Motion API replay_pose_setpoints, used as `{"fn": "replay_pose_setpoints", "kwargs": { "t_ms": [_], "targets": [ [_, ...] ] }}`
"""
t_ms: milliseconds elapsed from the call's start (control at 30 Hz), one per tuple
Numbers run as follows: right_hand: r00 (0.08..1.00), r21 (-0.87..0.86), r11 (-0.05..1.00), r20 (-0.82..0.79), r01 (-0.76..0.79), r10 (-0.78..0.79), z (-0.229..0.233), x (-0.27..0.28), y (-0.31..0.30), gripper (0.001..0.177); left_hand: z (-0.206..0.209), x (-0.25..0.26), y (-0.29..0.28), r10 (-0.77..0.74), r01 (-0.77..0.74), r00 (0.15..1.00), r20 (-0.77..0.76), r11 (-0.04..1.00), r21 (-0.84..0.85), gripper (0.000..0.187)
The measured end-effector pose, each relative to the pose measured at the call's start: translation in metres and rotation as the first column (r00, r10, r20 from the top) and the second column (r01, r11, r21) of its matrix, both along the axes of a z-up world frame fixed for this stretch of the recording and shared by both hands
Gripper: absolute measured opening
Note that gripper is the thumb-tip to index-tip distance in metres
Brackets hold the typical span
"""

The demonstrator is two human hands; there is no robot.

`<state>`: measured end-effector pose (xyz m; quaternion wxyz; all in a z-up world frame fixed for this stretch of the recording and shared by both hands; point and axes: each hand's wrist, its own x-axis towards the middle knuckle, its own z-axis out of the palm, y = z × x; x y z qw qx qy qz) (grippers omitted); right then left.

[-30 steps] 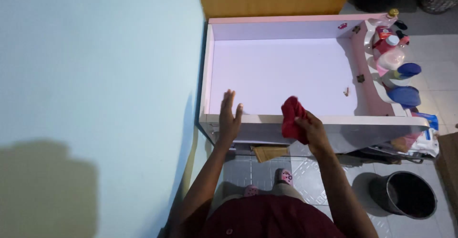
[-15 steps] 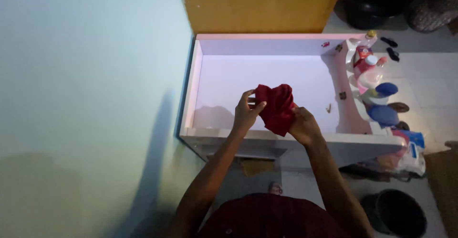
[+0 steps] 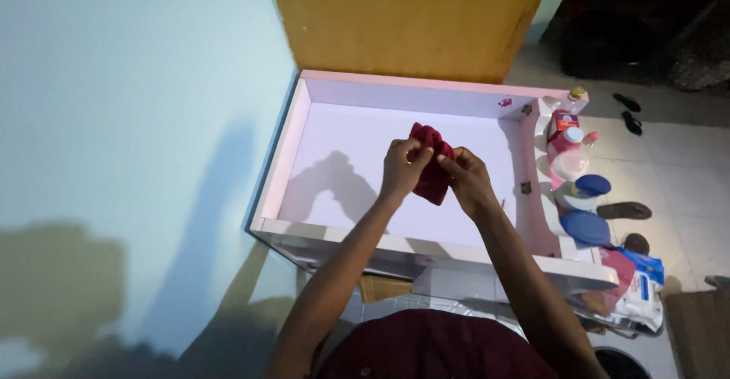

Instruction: Cleaning a white furniture surface with a red cloth and water.

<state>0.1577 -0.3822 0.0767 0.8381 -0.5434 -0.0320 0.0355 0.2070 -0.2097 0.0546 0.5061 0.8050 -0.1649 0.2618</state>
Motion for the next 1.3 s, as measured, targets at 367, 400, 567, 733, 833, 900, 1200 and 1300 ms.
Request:
{"fn": "replay_pose_setpoints", "kwargs": {
  "t_ms": [367, 400, 567, 733, 833, 900, 1200, 1300],
  "targets": [
    [0.978, -0.104, 0.979, -0.095, 0.177, -0.187, 0.043, 0.013, -0.059, 0.035, 0.060, 0.034, 0.055, -0.482, 0.002, 0.802, -0.352, 0.592, -0.806, 0.015],
    [0.965, -0.180, 0.970, -0.175, 0.161, -0.193, 0.046, 0.013, -0.061, 0.032, 0.068, 0.034, 0.059, -0.477, -0.034, 0.797, -0.371, 0.578, -0.815, 0.013],
    [0.997, -0.247, 0.969, -0.078, -0.020, 0.000, 0.017, 0.023, -0.076, 0.024, 0.103, 0.032, 0.060, -0.536, 0.023, 0.782, -0.318, 0.534, -0.845, 0.006],
    [0.940, -0.226, 0.945, 0.191, -0.238, 0.283, 0.018, 0.025, -0.090, 0.028, 0.126, 0.029, 0.079, -0.497, 0.173, 0.815, -0.298, 0.699, -0.694, 0.053],
    [0.933, -0.449, 0.848, 0.080, -0.282, 0.352, 0.048, 0.016, -0.081, 0.031, 0.127, 0.029, 0.085, -0.492, 0.320, 0.813, -0.311, 0.824, -0.468, 0.055],
    [0.944, -0.630, 0.734, 0.000, -0.255, 0.329, 0.054, 0.016, -0.075, 0.043, 0.138, 0.019, 0.086, -0.347, 0.229, 0.844, -0.408, 0.923, -0.309, 0.048],
    [0.927, -0.759, 0.644, 0.307, 0.100, 0.218, 0.068, 0.007, -0.045, 0.032, 0.132, 0.009, 0.089, -0.059, 0.123, 0.975, -0.216, 0.947, 0.296, 0.038],
    [0.942, -0.775, 0.622, 0.281, 0.111, 0.182, 0.088, -0.003, -0.034, 0.048, 0.131, 0.014, 0.100, -0.087, 0.128, 0.980, -0.180, 0.963, 0.236, 0.023]
  ]
}}
